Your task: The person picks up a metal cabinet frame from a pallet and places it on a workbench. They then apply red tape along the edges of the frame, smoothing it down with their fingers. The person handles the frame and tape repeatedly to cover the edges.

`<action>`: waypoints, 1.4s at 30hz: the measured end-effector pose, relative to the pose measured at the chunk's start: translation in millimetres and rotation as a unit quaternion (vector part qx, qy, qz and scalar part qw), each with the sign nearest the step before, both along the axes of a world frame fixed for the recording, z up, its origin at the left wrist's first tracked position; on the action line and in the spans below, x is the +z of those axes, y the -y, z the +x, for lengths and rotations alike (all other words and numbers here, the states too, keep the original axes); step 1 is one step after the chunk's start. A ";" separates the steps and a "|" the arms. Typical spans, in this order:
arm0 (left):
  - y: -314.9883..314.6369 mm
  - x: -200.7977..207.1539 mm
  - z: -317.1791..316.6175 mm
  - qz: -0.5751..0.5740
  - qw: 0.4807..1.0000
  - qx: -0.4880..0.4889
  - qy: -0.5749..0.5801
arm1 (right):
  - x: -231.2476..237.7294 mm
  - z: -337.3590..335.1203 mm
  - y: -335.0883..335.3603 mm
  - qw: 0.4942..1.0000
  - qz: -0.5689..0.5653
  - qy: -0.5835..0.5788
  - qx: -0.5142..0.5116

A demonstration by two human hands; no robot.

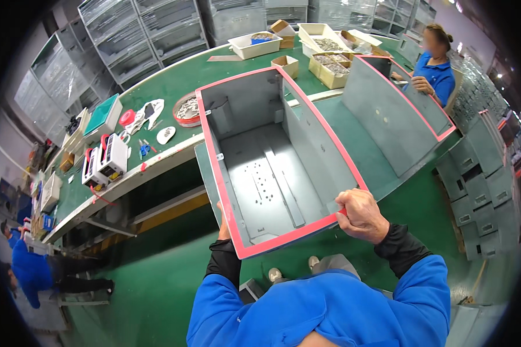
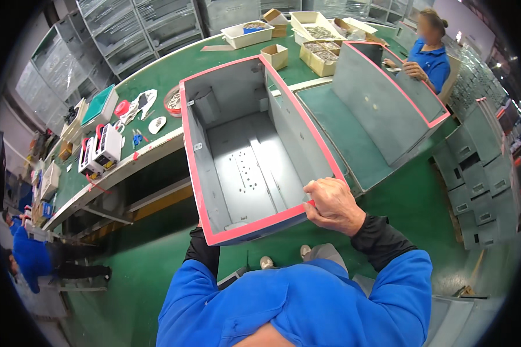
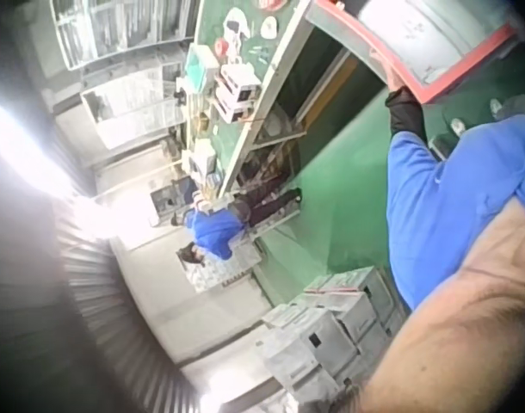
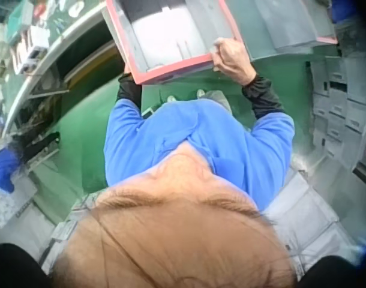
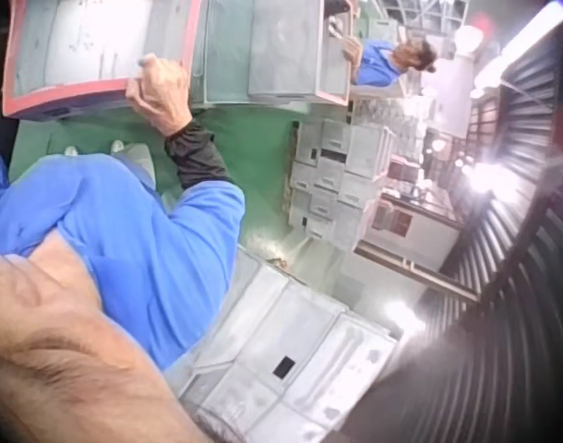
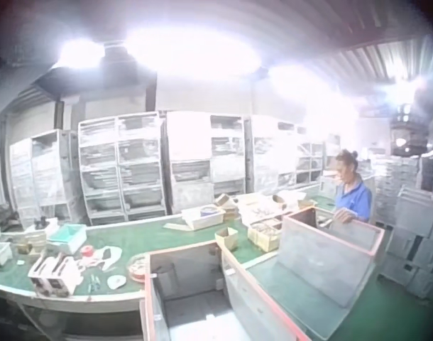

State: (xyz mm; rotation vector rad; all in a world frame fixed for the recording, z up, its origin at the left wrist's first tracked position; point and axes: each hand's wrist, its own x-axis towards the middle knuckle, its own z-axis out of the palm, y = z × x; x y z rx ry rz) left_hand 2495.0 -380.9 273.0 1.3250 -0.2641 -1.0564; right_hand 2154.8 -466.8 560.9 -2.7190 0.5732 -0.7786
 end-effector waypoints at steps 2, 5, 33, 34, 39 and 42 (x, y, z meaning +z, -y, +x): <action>18.8 4.3 0.8 -0.013 1.000 -0.008 -0.005 | 7.4 3.8 -1.0 0.998 0.044 -0.032 -0.011; 33.5 6.1 -4.7 -0.017 0.999 -0.033 -0.014 | 12.4 -0.4 -0.2 0.993 0.091 -0.066 -0.028; 231.2 89.6 -267.5 -0.058 0.991 0.040 -0.112 | 2.4 -225.1 207.1 0.983 0.099 0.031 -0.152; 231.9 108.7 -267.9 -0.044 0.997 0.013 -0.070 | -1.3 -223.4 210.3 0.981 0.101 0.043 -0.158; 241.0 39.0 -239.0 -0.091 0.993 0.051 -0.055 | -16.6 -216.0 213.9 0.959 0.216 0.070 -0.172; 227.6 90.0 -259.9 0.155 0.961 -0.023 0.229 | -15.7 -252.1 219.8 0.968 0.193 -0.009 -0.158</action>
